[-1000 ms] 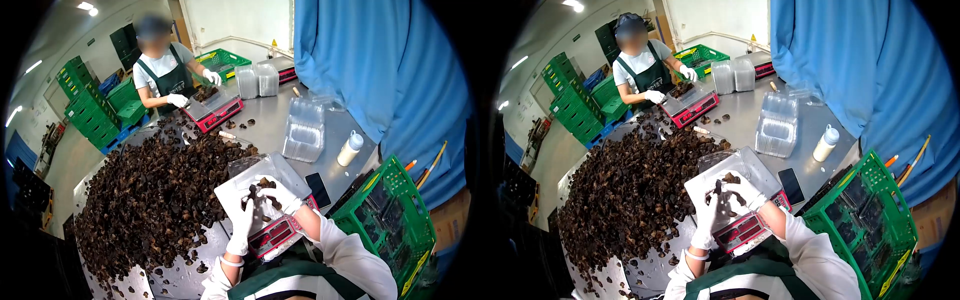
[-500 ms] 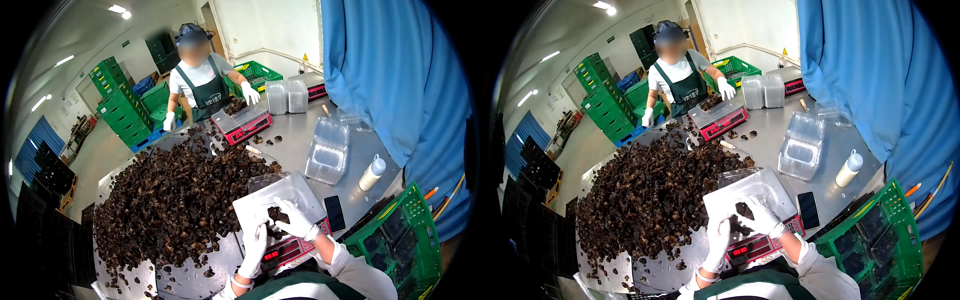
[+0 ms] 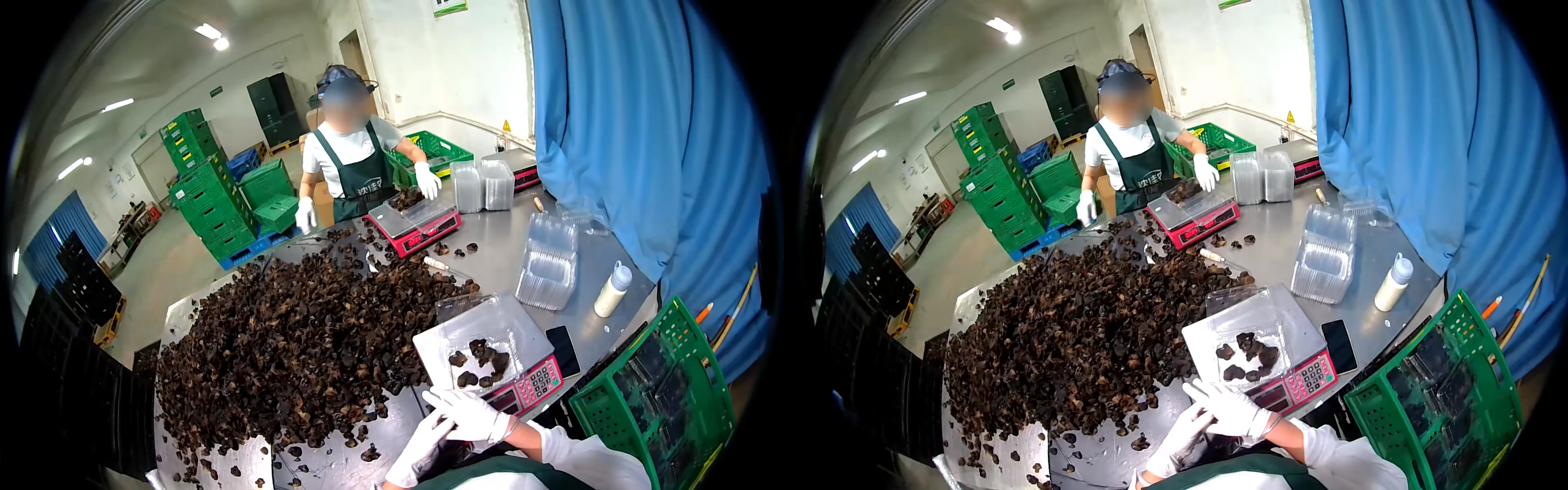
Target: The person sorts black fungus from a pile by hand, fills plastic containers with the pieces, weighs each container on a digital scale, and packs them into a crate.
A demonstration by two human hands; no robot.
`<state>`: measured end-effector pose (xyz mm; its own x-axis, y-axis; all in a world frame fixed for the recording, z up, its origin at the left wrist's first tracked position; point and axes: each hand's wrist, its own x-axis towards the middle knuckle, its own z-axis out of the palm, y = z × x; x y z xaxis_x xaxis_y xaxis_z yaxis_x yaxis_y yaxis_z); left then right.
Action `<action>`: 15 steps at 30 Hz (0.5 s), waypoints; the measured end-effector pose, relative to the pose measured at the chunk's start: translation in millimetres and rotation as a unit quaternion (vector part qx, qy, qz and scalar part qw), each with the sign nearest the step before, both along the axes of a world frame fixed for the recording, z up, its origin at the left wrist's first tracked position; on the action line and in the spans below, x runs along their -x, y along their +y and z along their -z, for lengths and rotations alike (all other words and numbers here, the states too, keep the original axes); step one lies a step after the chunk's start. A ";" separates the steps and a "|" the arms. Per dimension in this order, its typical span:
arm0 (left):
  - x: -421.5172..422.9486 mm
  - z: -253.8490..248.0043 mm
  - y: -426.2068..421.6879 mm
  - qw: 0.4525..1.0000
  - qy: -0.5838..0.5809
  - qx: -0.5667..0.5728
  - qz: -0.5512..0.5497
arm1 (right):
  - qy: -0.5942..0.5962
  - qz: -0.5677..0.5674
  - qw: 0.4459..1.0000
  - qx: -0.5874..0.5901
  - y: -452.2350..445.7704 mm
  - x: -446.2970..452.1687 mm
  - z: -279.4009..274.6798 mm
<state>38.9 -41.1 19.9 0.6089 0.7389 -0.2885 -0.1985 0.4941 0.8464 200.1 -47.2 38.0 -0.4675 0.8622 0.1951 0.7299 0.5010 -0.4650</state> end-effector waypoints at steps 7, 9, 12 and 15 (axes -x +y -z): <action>155.8 29.9 -31.4 0.982 0.040 0.020 -0.183 | 0.101 -0.008 0.994 0.030 -17.3 88.3 13.0; 201.1 40.1 -38.3 0.965 0.094 -0.004 -0.243 | 0.078 0.002 0.997 0.020 -18.2 101.2 15.1; 264.2 58.5 -50.5 0.932 0.209 -0.059 -0.291 | 0.065 0.046 0.997 -0.024 -8.8 108.2 33.0; 312.9 78.1 -66.9 0.888 0.345 -0.136 -0.273 | 0.223 0.154 0.962 0.021 4.8 99.1 55.0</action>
<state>-274.0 -108.0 -58.3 -0.1145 0.9690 -0.2188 0.2664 0.2421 0.9330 101.1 -42.3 -16.9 -0.0653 0.9578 0.2799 0.5639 0.2668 -0.7815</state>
